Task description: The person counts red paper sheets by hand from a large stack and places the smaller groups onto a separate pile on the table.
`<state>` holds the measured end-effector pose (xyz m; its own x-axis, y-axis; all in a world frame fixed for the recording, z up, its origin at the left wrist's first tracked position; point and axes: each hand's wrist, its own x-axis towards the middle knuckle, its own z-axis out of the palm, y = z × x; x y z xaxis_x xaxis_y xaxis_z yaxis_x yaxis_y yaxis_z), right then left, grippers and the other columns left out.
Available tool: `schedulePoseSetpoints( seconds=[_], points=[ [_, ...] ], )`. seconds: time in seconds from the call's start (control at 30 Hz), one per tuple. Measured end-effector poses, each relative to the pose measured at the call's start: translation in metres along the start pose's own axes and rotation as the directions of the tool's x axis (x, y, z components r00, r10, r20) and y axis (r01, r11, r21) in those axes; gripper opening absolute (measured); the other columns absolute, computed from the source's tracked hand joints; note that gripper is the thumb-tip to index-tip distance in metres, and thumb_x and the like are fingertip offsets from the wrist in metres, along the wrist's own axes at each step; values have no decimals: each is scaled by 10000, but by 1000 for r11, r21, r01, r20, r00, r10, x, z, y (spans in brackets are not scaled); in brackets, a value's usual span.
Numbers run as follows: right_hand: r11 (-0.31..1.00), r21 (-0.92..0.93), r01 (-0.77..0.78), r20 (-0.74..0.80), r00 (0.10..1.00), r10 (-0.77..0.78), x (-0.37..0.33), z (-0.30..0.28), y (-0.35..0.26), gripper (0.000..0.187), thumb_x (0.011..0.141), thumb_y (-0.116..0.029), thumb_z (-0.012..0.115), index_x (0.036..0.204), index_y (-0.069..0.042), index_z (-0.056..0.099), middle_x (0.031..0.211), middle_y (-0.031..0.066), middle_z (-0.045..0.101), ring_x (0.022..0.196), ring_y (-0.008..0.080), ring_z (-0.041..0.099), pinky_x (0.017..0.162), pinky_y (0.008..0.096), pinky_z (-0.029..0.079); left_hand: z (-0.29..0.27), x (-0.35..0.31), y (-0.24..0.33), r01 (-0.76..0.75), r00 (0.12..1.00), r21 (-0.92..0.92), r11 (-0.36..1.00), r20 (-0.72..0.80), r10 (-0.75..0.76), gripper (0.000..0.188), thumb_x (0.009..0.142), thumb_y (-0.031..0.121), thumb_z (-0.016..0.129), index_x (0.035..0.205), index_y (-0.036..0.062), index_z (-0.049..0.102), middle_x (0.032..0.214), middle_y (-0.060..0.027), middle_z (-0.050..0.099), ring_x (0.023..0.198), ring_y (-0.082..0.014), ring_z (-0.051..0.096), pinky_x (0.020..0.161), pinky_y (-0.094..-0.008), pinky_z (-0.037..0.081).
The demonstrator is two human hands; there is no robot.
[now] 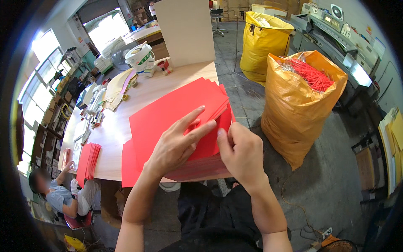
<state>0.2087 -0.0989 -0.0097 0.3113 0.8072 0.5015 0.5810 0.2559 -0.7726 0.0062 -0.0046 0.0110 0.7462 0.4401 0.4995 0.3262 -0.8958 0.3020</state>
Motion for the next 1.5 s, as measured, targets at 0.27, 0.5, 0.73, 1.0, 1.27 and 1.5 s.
schedulePoseSetpoints(
  seconds=[0.27, 0.5, 0.73, 1.0, 1.27, 1.5],
  points=[
    [945, 289, -153, 46, 988, 146, 9, 1, 2, 394, 1097, -209, 691, 742, -66, 596, 658, -18, 591, 595, 42, 530, 542, 234, 417, 1, -4, -10, 15, 999, -124, 992, -43, -21, 337, 976, 83, 749, 1294, 183, 799, 1560, -209, 608, 1236, -385, 731, 1042, -476, 607],
    [577, 682, -450, 281, 889, 361, 14, -8, 4, 395, 1110, -254, 651, 761, -69, 659, 679, 29, 678, 598, 85, 639, 524, 234, 456, -3, 0, -4, -8, 999, -130, 991, -37, 3, 540, 792, 360, 972, 1276, 188, 806, 1562, -186, 609, 1258, -380, 723, 1045, -493, 609],
    [652, 624, -430, 277, 902, 331, 12, -10, 9, 418, 1120, -283, 652, 766, -61, 668, 682, 37, 692, 574, 58, 574, 547, 229, 440, -1, 0, -8, 27, 999, -181, 983, -25, -32, 579, 717, 300, 1015, 1246, 174, 816, 1565, -173, 605, 1294, -375, 711, 1070, -490, 620],
    [686, 626, -371, 264, 928, 262, 11, -13, 14, 525, 1158, -406, 595, 776, -54, 675, 705, 34, 703, 604, 47, 560, 584, 223, 435, 0, -2, -12, 53, 998, -264, 963, -5, -56, 574, 737, 257, 1004, 1269, 153, 814, 1541, -174, 624, 1343, -378, 682, 1105, -495, 594],
    [900, 399, -174, 72, 985, 159, 8, -1, 22, 485, 1149, -352, 634, 772, -48, 666, 688, 21, 683, 606, 85, 594, 563, 249, 450, 1, 1, -6, 32, 998, -150, 988, -54, -41, 471, 982, 145, 720, 1440, 250, 744, 1554, -183, 605, 1296, -380, 680, 1076, -488, 572],
    [551, 700, -454, 344, 891, 298, 18, -11, 11, 357, 1103, -249, 666, 794, -71, 681, 711, 30, 707, 677, 125, 741, 533, 235, 479, 1, -3, -14, -11, 1000, -135, 991, -3, 10, 377, 982, 160, 735, 1348, 247, 759, 1603, -180, 559, 1280, -408, 690, 1047, -495, 595]
  ],
)
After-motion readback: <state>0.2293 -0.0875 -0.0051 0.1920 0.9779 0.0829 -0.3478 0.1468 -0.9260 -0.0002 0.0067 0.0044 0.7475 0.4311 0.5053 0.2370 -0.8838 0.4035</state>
